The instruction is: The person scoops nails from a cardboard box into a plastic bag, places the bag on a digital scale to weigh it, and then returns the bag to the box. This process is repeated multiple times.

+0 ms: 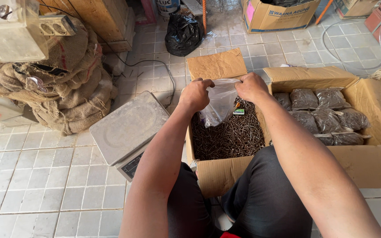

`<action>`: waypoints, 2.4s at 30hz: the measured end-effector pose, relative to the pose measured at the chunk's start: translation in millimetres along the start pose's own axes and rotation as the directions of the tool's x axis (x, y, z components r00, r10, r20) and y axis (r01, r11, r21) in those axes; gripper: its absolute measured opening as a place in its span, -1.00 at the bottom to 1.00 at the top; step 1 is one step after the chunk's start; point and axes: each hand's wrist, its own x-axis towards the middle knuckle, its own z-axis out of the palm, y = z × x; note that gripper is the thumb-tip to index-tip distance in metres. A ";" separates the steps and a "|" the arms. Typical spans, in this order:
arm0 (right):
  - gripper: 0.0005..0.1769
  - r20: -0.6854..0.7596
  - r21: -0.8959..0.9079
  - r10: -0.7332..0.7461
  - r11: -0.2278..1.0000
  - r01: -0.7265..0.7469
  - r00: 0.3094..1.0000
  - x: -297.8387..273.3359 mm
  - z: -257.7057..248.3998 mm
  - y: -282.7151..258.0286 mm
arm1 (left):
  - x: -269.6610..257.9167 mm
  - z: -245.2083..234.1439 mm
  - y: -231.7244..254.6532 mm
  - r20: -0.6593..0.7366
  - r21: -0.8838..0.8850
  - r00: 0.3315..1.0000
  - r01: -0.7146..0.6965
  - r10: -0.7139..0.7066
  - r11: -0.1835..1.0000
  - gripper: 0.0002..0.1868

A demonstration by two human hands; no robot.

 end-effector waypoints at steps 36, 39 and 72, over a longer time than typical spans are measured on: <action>-0.71 -0.095 0.186 -0.316 0.926 0.329 0.944 56.2 179.2 -177.7 | -105.5 -89.4 -159.7 -0.411 -0.146 0.814 0.385 -0.410 0.911 -0.69; -0.73 -0.033 0.244 -0.344 0.908 0.341 0.938 54.5 214.4 -194.6 | -121.5 -87.8 -189.7 -0.421 -0.092 0.800 0.431 -0.427 0.898 -0.66; -0.77 0.311 0.126 -0.415 0.910 0.396 0.855 19.4 228.6 -233.2 | -143.0 -67.0 -223.6 -0.330 -0.288 0.729 0.528 -0.600 0.799 -0.66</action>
